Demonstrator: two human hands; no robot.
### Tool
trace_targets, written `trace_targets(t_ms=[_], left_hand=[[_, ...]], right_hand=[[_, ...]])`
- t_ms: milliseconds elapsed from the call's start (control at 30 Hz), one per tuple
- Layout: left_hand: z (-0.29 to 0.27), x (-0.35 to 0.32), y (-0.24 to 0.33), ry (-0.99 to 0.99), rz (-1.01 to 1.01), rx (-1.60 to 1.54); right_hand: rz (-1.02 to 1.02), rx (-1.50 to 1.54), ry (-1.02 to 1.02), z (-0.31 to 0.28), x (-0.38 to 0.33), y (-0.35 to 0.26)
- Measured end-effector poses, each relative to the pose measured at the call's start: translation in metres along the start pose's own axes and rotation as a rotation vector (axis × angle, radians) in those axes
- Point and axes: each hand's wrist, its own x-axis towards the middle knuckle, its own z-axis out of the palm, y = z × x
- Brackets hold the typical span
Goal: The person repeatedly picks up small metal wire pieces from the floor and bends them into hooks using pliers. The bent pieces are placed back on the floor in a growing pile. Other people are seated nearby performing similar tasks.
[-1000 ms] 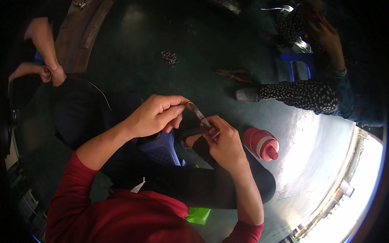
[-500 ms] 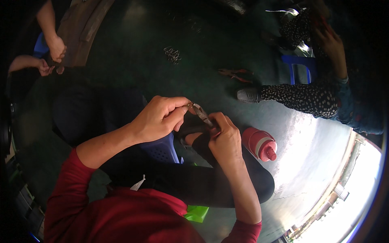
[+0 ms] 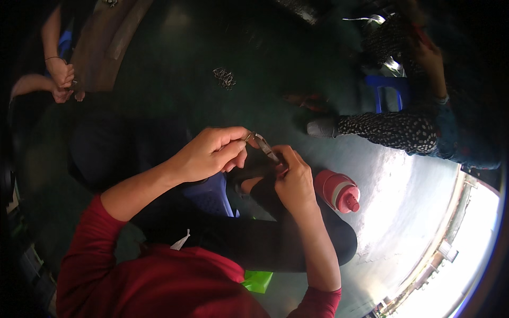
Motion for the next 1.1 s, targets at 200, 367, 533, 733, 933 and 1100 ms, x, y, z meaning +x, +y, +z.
trace_targets(t_ms=[200, 367, 533, 733, 933, 1100], left_hand=[[-0.001, 0.013, -0.018, 0.187, 0.216, 0.106], [-0.015, 0.066, -0.059, 0.286, -0.077, 0.251], [-0.036, 0.176, -0.013, 0.397, 0.062, 0.228], [-0.081, 0.306, 0.107, 0.811, 0.347, 0.660], [-0.087, 0.294, -0.039, 0.673, 0.218, 0.573], [-0.116, 0.227, -0.191, 0.685, -0.240, 0.533]], right_hand=[[0.080, 0.151, -0.248, -0.031, -0.010, 0.005], [0.030, -0.295, -0.224, -0.034, -0.032, 0.017], [0.110, -0.712, -0.310, -0.023, -0.047, 0.033], [0.021, -0.514, -0.228, -0.034, -0.047, 0.039], [0.207, 0.046, -0.302, -0.048, -0.042, 0.046], [0.214, 0.332, -0.246, -0.049, -0.033, 0.049]])
